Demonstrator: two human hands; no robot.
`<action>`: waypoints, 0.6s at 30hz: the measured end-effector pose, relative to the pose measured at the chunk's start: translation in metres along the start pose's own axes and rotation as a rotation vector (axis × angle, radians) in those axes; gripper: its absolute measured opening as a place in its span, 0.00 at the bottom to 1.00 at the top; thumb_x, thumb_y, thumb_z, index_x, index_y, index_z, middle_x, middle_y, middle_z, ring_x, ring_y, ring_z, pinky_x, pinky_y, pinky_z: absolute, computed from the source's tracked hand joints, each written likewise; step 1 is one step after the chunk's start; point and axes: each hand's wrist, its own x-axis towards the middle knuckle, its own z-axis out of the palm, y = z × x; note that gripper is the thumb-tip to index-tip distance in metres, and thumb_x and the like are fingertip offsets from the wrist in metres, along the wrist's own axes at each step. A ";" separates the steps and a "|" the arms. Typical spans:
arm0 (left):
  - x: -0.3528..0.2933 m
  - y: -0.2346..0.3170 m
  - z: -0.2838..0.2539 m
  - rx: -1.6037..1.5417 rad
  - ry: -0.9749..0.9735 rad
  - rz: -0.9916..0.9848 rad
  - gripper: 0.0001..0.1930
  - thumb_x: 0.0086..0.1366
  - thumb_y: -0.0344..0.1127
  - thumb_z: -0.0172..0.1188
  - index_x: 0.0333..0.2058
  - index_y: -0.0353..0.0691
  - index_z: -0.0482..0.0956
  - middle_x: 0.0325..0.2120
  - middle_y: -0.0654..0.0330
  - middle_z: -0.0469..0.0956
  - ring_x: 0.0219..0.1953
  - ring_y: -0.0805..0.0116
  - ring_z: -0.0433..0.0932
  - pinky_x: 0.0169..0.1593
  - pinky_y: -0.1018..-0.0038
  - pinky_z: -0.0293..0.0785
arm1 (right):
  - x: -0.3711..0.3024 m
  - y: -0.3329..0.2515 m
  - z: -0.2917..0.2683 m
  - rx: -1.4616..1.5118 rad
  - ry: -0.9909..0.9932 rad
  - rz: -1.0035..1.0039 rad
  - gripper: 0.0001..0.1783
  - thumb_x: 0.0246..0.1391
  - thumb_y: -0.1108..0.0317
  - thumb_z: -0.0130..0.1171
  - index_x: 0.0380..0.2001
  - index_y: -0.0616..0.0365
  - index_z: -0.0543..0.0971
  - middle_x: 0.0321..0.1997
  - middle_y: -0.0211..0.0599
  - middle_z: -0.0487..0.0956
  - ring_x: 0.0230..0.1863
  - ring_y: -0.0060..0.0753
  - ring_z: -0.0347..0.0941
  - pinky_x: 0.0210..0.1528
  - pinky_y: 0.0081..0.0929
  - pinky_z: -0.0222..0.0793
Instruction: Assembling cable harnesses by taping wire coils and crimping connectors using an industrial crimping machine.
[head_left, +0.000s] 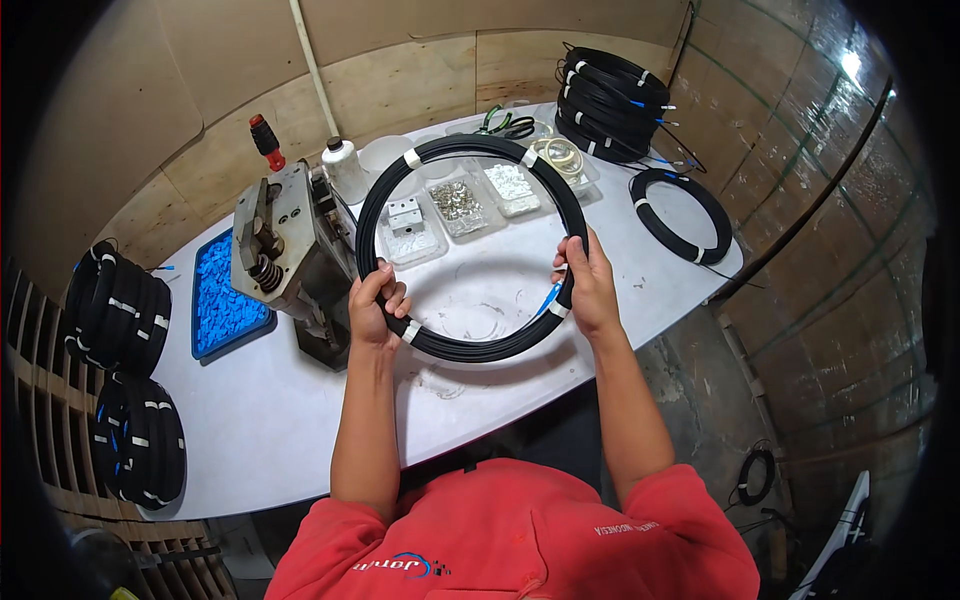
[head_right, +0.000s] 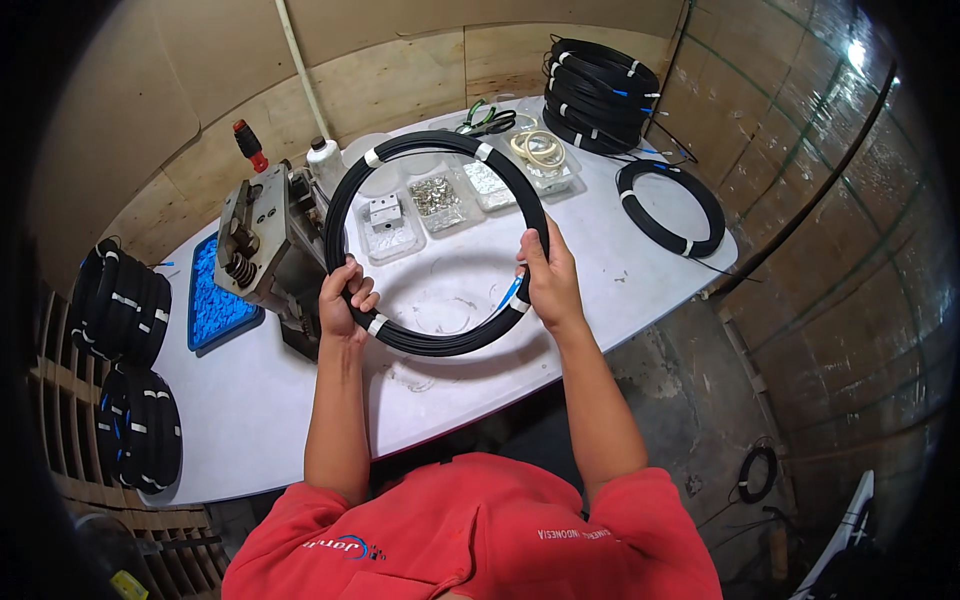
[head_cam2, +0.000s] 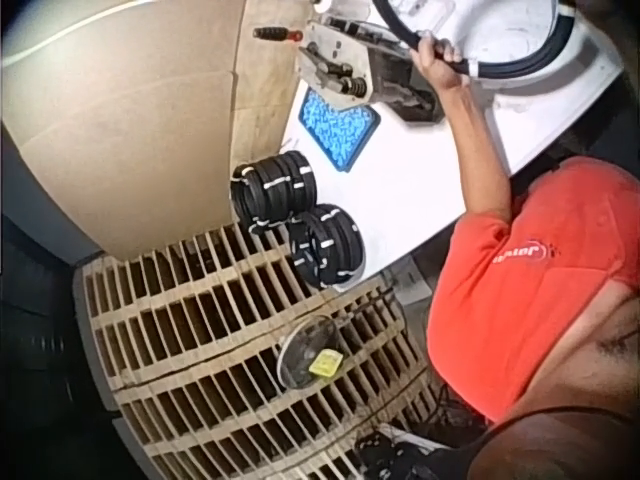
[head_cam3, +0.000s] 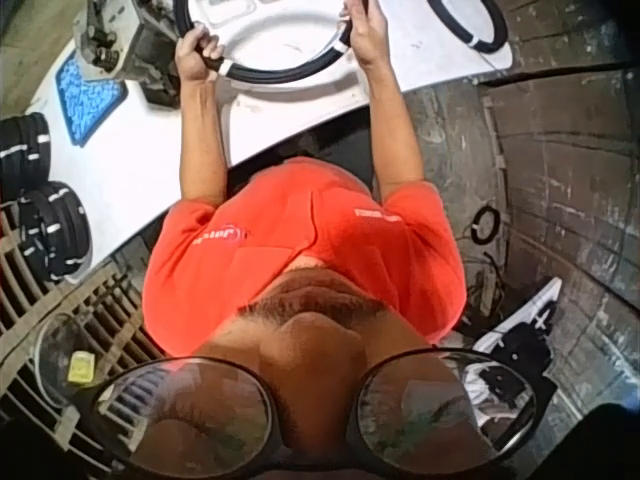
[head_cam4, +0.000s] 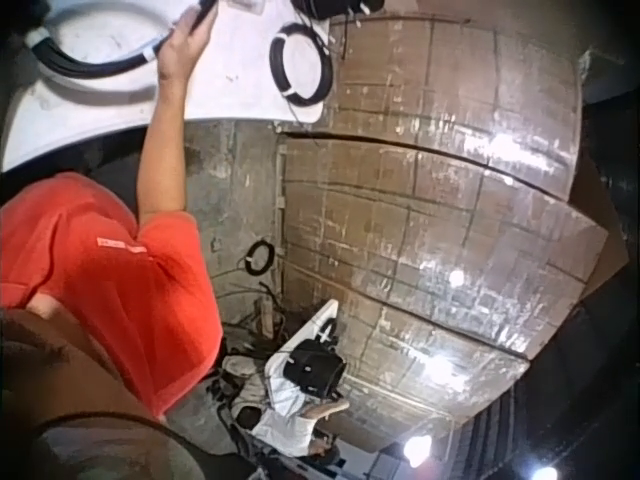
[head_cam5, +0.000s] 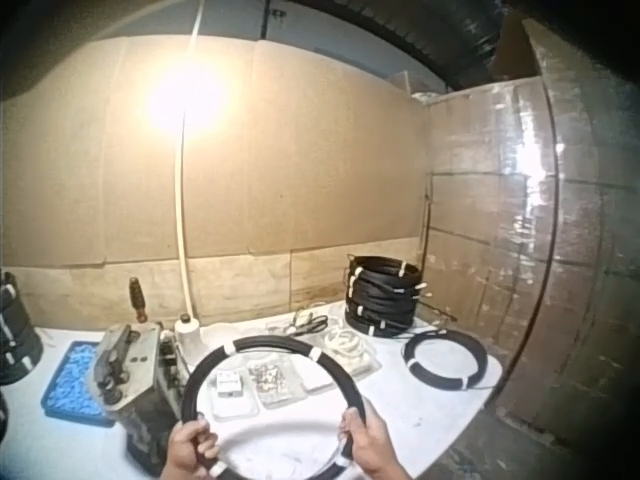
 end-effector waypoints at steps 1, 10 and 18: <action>-0.001 0.000 0.001 0.011 0.001 0.011 0.03 0.65 0.31 0.59 0.32 0.45 0.74 0.16 0.71 0.63 0.14 0.81 0.60 0.17 0.80 0.58 | 0.000 -0.001 -0.001 -0.095 -0.006 0.001 0.19 0.70 0.51 0.48 0.48 0.56 0.72 0.33 0.28 0.71 0.31 0.19 0.68 0.35 0.20 0.70; -0.012 0.000 0.018 0.094 -0.002 0.055 0.08 0.64 0.33 0.62 0.33 0.46 0.69 0.18 0.70 0.63 0.16 0.81 0.60 0.19 0.80 0.59 | 0.003 -0.001 0.002 0.248 0.083 0.165 0.17 0.70 0.53 0.50 0.33 0.54 0.71 0.26 0.25 0.68 0.23 0.15 0.61 0.28 0.20 0.66; -0.024 0.004 0.038 0.141 -0.060 0.024 0.09 0.66 0.34 0.62 0.35 0.45 0.68 0.20 0.69 0.64 0.19 0.80 0.63 0.21 0.81 0.63 | 0.003 0.016 -0.005 0.243 0.133 0.329 0.21 0.70 0.48 0.48 0.45 0.58 0.71 0.39 0.36 0.74 0.34 0.33 0.79 0.29 0.29 0.77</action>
